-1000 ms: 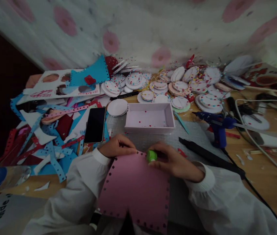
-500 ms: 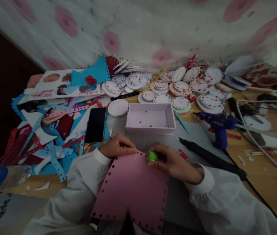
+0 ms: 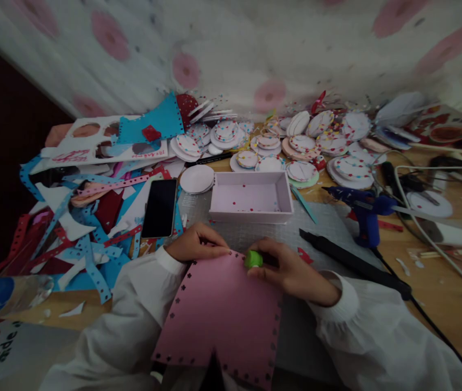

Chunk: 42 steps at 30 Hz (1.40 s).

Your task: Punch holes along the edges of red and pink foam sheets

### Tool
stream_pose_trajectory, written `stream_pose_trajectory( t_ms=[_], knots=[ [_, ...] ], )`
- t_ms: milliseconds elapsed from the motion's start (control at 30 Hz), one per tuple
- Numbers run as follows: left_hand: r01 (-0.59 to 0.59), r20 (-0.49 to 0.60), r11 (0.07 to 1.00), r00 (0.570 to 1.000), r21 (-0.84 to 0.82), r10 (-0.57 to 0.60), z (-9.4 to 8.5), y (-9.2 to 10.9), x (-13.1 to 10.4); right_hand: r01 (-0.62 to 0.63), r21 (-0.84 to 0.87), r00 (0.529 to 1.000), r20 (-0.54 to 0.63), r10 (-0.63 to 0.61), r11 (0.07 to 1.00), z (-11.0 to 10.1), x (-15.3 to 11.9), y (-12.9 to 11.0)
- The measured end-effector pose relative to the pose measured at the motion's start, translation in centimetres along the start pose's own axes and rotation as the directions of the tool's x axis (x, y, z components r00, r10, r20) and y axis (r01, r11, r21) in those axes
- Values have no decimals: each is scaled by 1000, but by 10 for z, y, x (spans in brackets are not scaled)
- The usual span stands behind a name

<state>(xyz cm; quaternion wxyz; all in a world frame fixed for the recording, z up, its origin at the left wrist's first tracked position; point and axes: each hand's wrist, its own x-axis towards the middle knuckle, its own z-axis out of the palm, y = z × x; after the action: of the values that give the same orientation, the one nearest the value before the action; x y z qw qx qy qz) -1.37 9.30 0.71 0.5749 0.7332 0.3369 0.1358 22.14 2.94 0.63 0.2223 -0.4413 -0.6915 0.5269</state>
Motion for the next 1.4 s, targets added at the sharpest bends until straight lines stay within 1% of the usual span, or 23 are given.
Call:
stream_pose_trajectory(
  t_ms=[167, 367, 633, 800, 933, 1100, 1267, 1400],
  knots=[
    [-23, -11, 1000, 1000, 14, 23, 0, 1, 0, 8, -13, 999, -33, -9, 1000, 2, 0, 0],
    [-23, 4, 1000, 1000, -3, 23, 0, 0, 1, 57, -32, 995, -86, -59, 998, 7, -3, 0],
    [-3, -18, 1000, 1000, -5, 3, 0, 3, 1, 30, -50, 984, -175, -38, 998, 14, -4, -2],
    [-3, -32, 1000, 999, -18, 3, -3, 2, 0, 72, -63, 986, -143, -80, 995, 11, -3, -2],
    [4, -67, 995, 998, -103, -11, -6, 0, -3, 109, -53, 984, -136, -115, 993, 3, -3, -1],
    [-3, -125, 988, 992, -156, -17, -5, 3, -5, 106, -32, 987, -121, -109, 994, -3, -2, -4],
    [11, -109, 986, 994, -164, -29, -5, 5, -5, 113, -4, 989, -96, -113, 994, -2, -1, -7],
    [-1, -105, 986, 994, -167, -17, -6, 4, -5, 103, 27, 990, -96, -100, 994, -2, -1, -6]
  ],
)
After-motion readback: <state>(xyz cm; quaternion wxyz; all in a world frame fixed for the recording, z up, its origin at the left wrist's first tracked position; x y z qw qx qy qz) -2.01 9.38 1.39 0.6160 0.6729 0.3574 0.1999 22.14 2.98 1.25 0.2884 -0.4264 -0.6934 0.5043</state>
